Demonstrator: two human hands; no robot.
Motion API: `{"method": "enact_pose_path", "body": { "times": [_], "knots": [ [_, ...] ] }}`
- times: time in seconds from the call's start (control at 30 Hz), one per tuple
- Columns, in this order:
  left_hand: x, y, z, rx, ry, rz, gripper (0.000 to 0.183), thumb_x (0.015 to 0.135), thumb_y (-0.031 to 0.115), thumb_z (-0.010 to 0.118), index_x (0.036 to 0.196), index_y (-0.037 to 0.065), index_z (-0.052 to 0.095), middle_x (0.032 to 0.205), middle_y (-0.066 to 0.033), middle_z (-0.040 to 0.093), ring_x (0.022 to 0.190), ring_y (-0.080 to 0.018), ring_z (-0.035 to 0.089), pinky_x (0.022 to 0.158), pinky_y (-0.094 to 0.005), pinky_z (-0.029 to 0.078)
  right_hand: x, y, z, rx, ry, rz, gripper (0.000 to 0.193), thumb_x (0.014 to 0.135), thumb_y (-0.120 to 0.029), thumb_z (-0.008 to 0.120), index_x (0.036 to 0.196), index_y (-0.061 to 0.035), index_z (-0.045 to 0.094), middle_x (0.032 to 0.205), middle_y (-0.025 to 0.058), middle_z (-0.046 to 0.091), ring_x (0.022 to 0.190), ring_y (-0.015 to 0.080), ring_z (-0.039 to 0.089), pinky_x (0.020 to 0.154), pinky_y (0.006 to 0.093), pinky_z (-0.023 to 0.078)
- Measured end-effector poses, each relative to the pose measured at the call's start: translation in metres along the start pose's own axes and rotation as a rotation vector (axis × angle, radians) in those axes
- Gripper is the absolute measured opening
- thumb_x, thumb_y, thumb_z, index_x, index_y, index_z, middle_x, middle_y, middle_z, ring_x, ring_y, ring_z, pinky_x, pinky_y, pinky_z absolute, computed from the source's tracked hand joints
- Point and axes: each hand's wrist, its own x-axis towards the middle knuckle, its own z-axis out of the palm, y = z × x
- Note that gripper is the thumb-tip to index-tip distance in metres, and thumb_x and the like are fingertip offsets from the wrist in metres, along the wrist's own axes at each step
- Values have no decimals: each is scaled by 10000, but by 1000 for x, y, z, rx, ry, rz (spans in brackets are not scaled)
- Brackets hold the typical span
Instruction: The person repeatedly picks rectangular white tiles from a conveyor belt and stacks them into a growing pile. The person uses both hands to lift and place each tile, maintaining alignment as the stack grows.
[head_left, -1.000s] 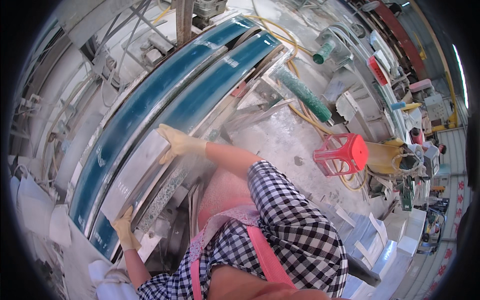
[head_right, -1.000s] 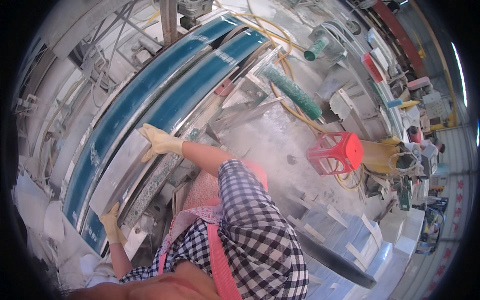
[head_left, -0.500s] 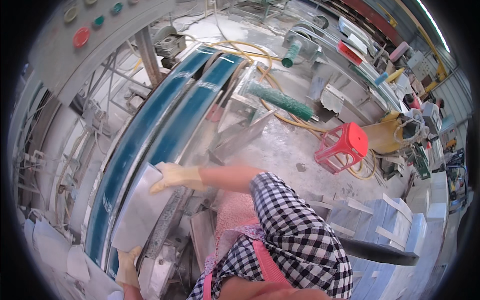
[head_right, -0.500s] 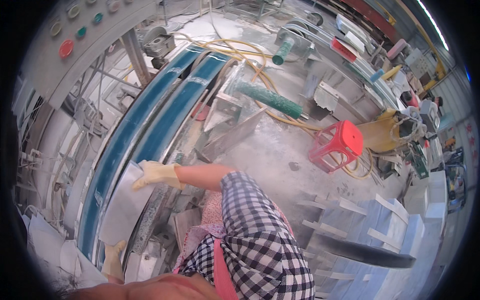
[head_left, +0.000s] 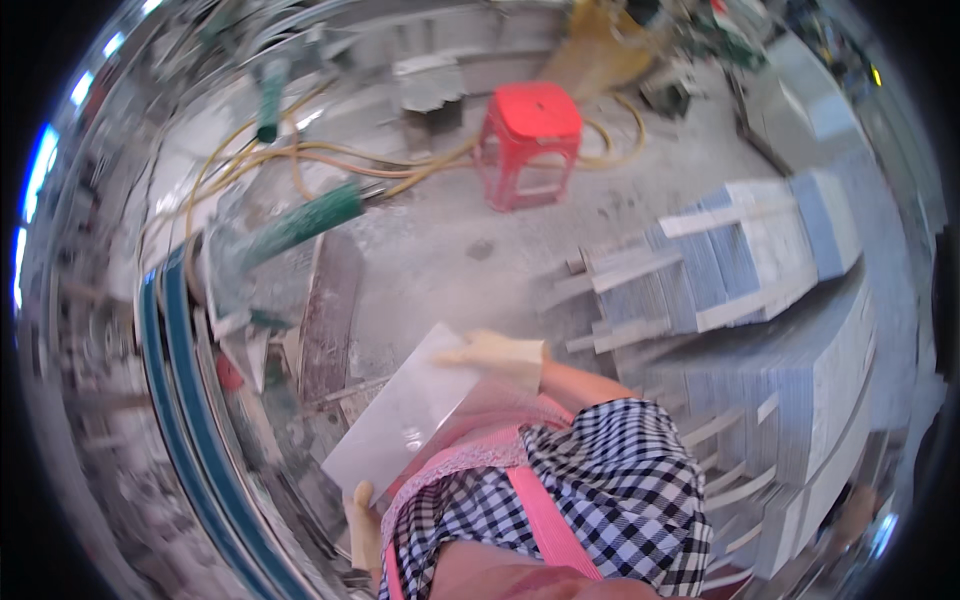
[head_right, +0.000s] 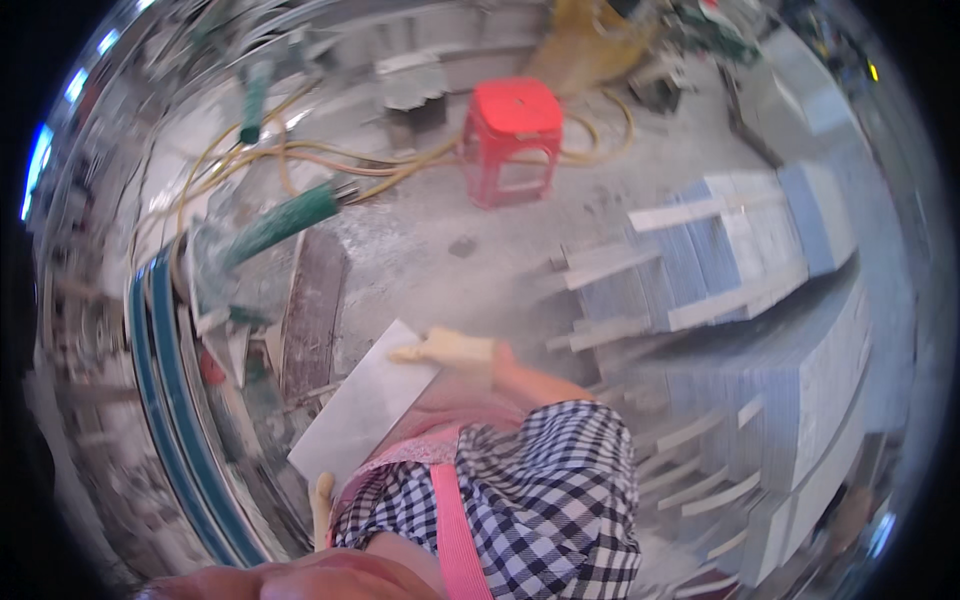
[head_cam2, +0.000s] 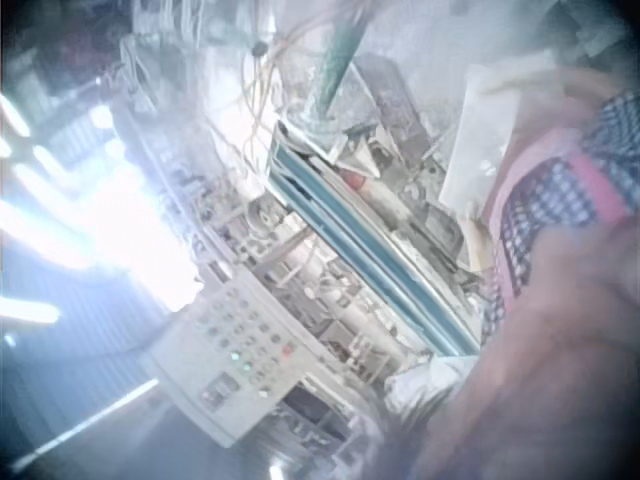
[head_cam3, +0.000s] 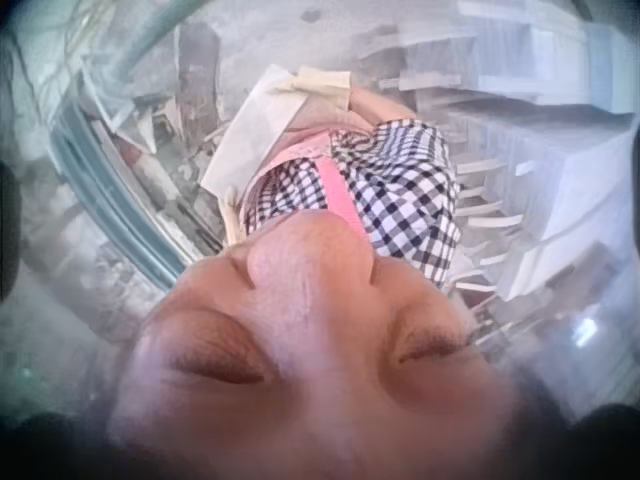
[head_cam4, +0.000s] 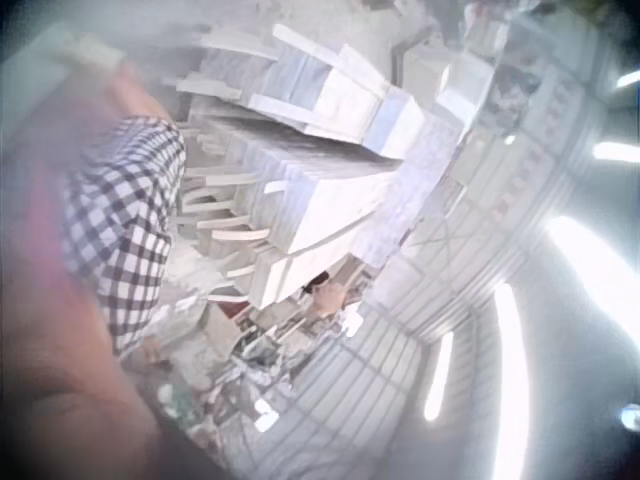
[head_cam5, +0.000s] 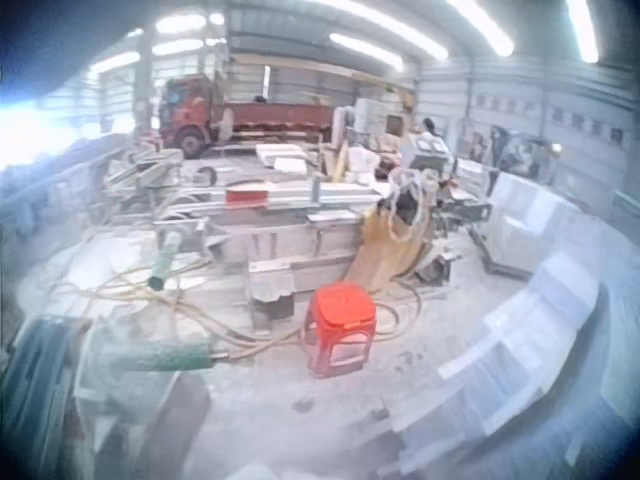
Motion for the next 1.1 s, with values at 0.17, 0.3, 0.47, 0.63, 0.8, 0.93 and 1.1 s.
{"method": "enact_pose_path", "body": {
  "times": [0.17, 0.3, 0.47, 0.63, 0.8, 0.93, 1.1],
  "knots": [
    [96, 43, 139, 157, -230, -23, 777, 789, 331, 789, 1406, -12, 463, 1295, -145, 596, 1168, -267, 598, 998, -405, 484, -49, -25, -147, 412, 210, -101, 576, 840, -386, 785, 1207, 44, 673, 1111, 120, 714, 1007, 180, 662, 910, 324, 505],
    [157, 84, 240, 282, -376, 48, 898, 712, 418, 823, 1405, -23, 459, 1286, -138, 605, 1156, -269, 611, 987, -401, 495, -84, -50, -214, 400, 490, -261, 606, 826, -424, 781, 1208, 34, 676, 1123, 152, 716, 1009, 202, 676, 888, 332, 511],
    [270, 119, 375, 413, -688, 45, 959, 669, 446, 831, 1401, -44, 453, 1293, -131, 598, 1180, -270, 603, 1002, -393, 490, -119, -77, -311, 319, 801, -320, 651, 787, -477, 786, 1196, 19, 682, 1120, 164, 719, 1006, 230, 689, 888, 338, 514],
    [390, 153, 516, 655, -1032, 47, 1002, 666, 426, 842, 1434, -51, 409, 1328, -139, 576, 1222, -270, 579, 1036, -399, 467, -118, -118, -388, 389, 1095, -281, 646, 776, -475, 791, 1172, 25, 685, 1101, 157, 721, 1004, 217, 684, 874, 334, 518],
    [451, 168, 679, 704, -1311, -73, 1032, 667, 414, 865, 1458, -45, 385, 1332, -141, 571, 1261, -257, 542, 1077, -401, 425, -117, -135, -469, 570, 1143, -245, 642, 791, -430, 790, 1232, 19, 660, 1150, 148, 707, 1043, 216, 670, 898, 333, 513],
    [455, 167, 779, 885, -1456, -216, 1039, 677, 425, 872, 1471, -26, 376, 1382, -147, 535, 1287, -269, 516, 1086, -400, 408, -133, -122, -492, 723, 1323, -141, 620, 820, -391, 775, 1269, 15, 640, 1206, 144, 684, 1106, 211, 647, 948, 333, 498],
    [428, 132, 906, 1103, -1760, -180, 1122, 647, 471, 901, 1495, -10, 344, 1405, -147, 519, 1305, -267, 501, 1095, -396, 399, -168, -95, -505, 846, 1507, -181, 602, 834, -352, 775, 1282, 18, 620, 1209, 130, 677, 1124, 208, 633, 972, 342, 487]
  ]
}}
